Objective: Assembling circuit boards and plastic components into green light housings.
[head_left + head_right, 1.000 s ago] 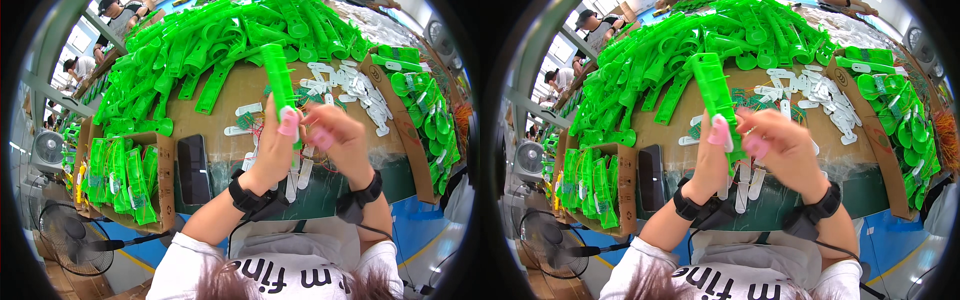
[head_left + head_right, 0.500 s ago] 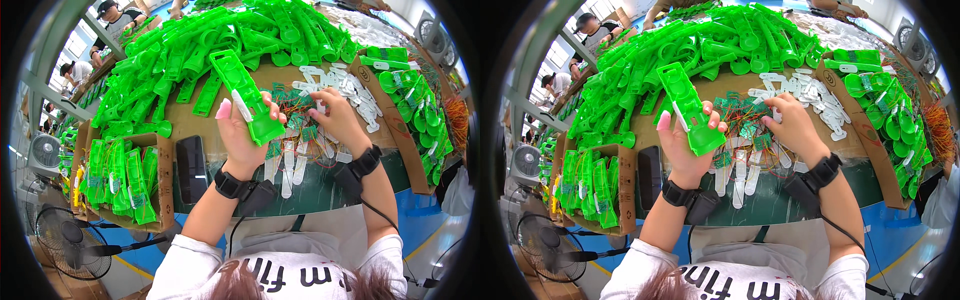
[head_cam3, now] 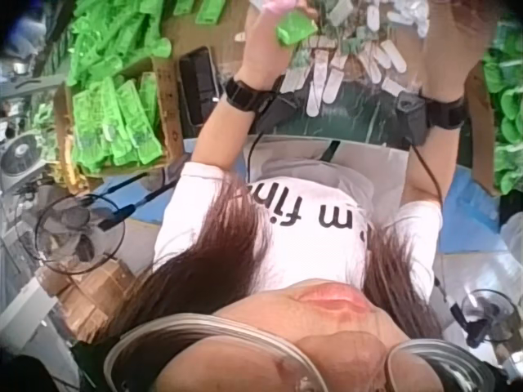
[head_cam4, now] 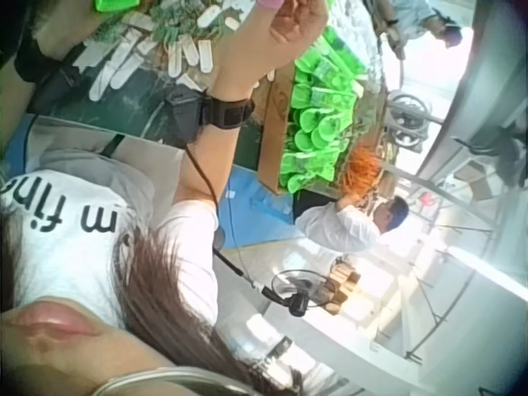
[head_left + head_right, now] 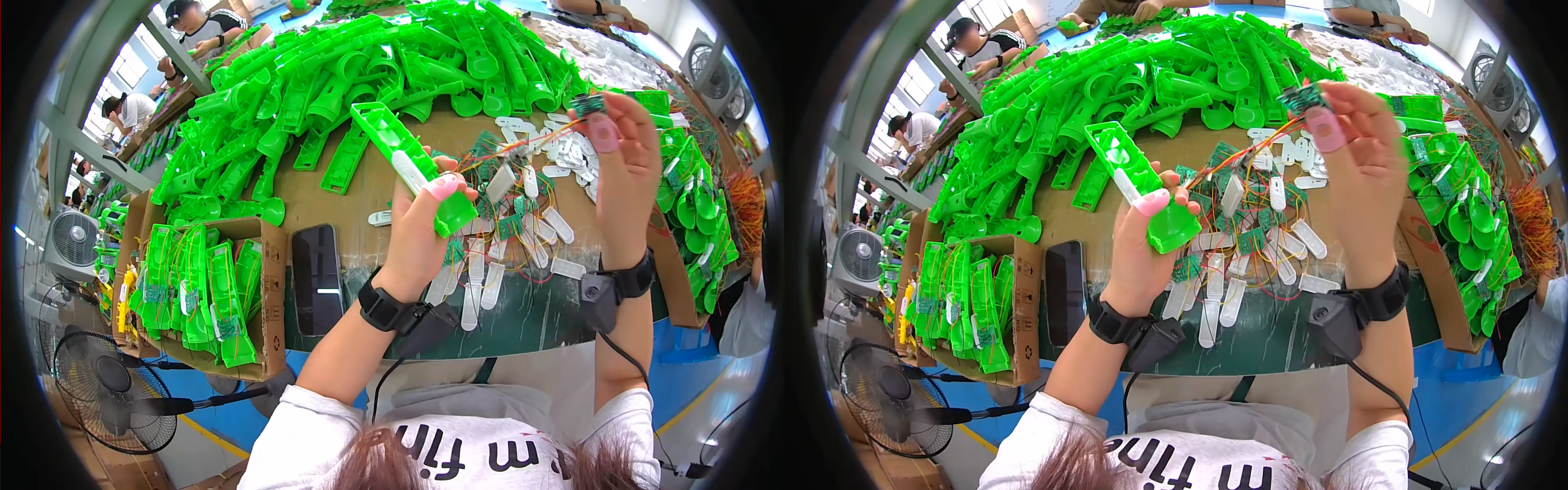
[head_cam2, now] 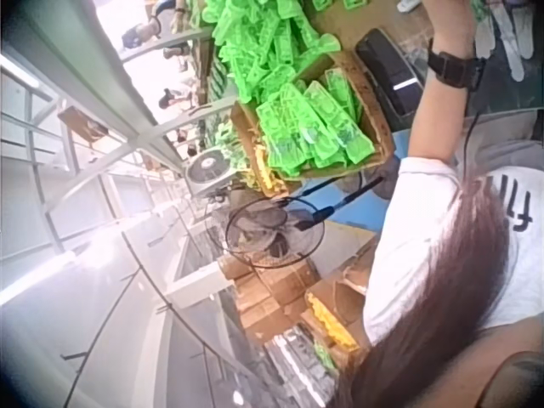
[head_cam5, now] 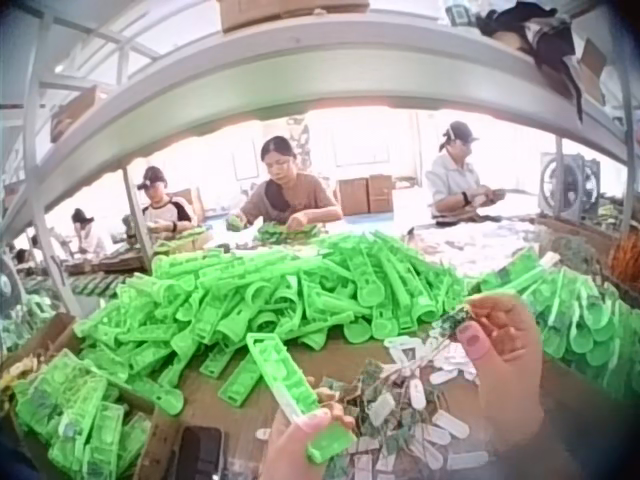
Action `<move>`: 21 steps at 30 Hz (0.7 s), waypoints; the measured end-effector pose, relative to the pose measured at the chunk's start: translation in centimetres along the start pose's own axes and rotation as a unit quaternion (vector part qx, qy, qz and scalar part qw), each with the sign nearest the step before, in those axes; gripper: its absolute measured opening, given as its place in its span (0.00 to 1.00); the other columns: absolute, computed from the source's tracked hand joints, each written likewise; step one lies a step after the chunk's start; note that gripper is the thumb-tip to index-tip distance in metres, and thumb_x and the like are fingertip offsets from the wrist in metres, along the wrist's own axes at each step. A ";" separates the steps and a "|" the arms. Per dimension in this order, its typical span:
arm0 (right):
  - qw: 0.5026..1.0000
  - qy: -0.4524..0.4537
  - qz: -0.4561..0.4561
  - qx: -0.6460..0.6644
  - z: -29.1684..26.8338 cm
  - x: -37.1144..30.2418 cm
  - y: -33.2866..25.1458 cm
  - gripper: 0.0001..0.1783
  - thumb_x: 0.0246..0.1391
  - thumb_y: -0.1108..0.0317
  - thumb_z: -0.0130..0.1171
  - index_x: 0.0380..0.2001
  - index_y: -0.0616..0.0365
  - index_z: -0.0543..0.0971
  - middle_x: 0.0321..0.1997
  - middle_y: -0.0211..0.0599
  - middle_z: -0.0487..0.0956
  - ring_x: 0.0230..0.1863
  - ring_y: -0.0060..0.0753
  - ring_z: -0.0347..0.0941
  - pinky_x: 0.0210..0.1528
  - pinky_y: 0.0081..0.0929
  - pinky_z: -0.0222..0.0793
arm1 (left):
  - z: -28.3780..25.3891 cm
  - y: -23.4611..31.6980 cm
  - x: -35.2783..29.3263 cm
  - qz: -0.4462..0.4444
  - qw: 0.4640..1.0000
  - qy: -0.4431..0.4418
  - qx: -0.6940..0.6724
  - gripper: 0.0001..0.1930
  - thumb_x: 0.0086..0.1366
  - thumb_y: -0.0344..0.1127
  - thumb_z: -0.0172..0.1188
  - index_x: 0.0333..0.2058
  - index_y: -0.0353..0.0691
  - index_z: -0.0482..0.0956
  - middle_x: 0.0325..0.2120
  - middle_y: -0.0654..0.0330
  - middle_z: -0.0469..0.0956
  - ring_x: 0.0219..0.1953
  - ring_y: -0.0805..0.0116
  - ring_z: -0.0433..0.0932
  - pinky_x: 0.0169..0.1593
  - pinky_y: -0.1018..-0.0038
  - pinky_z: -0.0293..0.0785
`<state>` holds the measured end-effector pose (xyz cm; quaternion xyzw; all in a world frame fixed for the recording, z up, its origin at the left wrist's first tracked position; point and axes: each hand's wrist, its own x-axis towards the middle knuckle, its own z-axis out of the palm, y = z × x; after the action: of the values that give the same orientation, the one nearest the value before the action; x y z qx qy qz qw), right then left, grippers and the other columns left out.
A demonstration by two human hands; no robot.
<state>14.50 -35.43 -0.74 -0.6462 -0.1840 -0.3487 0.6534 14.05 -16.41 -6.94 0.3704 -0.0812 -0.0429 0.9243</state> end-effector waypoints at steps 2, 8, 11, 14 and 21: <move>0.998 0.045 -0.005 0.042 0.4 0.3 -1.2 0.12 0.51 0.75 0.55 0.41 0.62 0.72 0.36 0.31 0.75 0.35 0.19 0.71 0.39 0.15 0.67 | 0.0 0.0 0.0 0.001 1.000 0.002 0.002 0.26 0.54 0.30 0.53 0.52 0.42 0.57 0.39 0.58 0.67 0.38 0.69 0.70 0.44 0.69 0.70; 0.989 -0.109 0.081 -0.056 0.2 1.0 -1.8 0.11 0.49 0.75 0.56 0.38 0.63 0.74 0.34 0.32 0.76 0.36 0.18 0.71 0.39 0.14 0.66 | 0.9 0.0 -0.3 0.018 0.997 0.023 0.066 0.30 0.56 0.30 0.52 0.56 0.45 0.51 0.45 0.55 0.65 0.44 0.67 0.69 0.47 0.69 0.69; 0.999 0.008 -0.005 -0.031 0.3 1.2 -1.7 0.10 0.48 0.75 0.57 0.36 0.63 0.75 0.32 0.29 0.76 0.33 0.15 0.70 0.35 0.12 0.65 | 0.6 0.2 0.0 0.066 0.995 0.017 0.068 0.31 0.56 0.30 0.53 0.56 0.46 0.49 0.46 0.55 0.64 0.44 0.67 0.69 0.47 0.69 0.68; 0.975 -0.149 0.117 -0.120 -1.6 1.2 -0.8 0.09 0.48 0.75 0.57 0.35 0.63 0.75 0.30 0.28 0.75 0.33 0.15 0.70 0.35 0.12 0.65 | 0.8 0.3 -0.2 0.104 0.991 0.013 0.079 0.31 0.56 0.28 0.53 0.56 0.45 0.48 0.45 0.55 0.64 0.43 0.68 0.69 0.46 0.70 0.68; 0.953 -0.195 0.232 -0.020 -4.6 -0.3 1.1 0.10 0.50 0.71 0.57 0.37 0.60 0.74 0.34 0.30 0.75 0.35 0.16 0.70 0.39 0.14 0.65 | 0.4 0.3 -0.3 0.100 0.992 0.028 0.077 0.28 0.56 0.29 0.51 0.55 0.43 0.50 0.38 0.58 0.66 0.38 0.70 0.69 0.43 0.71 0.68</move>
<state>14.06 -39.95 -2.18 -0.7395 -0.1456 -0.0587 0.6546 13.70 -16.47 -6.48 0.4315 -0.0948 0.0663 0.8947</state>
